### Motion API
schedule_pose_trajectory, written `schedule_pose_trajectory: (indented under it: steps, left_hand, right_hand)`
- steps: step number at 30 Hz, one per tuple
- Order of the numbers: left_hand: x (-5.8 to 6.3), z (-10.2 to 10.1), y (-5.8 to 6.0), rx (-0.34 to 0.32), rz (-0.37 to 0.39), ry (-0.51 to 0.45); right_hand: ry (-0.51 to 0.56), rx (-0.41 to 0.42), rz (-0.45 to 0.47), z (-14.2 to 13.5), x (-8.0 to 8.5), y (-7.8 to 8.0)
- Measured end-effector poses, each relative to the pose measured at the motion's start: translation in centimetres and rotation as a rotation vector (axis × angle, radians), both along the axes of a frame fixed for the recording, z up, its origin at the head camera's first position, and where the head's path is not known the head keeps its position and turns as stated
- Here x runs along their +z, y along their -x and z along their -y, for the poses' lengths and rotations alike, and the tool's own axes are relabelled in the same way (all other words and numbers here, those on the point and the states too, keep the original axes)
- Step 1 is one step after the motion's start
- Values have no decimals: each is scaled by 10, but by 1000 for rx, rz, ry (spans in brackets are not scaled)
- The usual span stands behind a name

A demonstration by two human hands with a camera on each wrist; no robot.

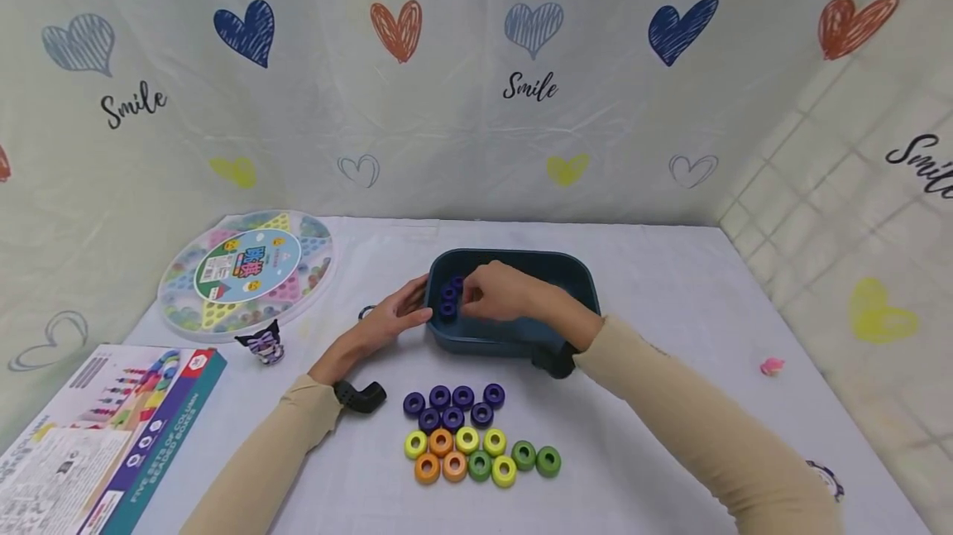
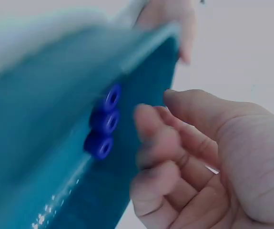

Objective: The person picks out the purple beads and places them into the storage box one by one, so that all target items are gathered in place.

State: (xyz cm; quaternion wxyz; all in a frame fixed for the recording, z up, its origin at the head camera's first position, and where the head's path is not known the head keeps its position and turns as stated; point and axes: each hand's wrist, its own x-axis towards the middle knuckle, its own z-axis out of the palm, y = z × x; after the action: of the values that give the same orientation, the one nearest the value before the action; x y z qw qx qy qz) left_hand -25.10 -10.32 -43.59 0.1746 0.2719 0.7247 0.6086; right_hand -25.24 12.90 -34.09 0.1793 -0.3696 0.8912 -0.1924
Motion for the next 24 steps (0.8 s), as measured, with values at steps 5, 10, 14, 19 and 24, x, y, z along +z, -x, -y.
schedule_pose_trajectory:
  steps: [5, 10, 14, 19, 24]
  left_hand:
    - [2, 0, 0, 9, -8, 26]
    - [-4, 1, 6, 10, -17, 5]
    - [-19, 2, 14, 29, -28, 3]
    - [-7, 0, 5, 3, -18, 0]
    - [2, -2, -1, -15, -14, -7]
  right_hand:
    - [29, 5, -59, -9, 1, -45]
    - [-25, 3, -22, -17, -9, -77]
    - [-64, 2, 12, -25, -25, -86]
    - [-54, -7, 79, -36, -40, -89]
    - [4, -11, 127, -49, -49, -91]
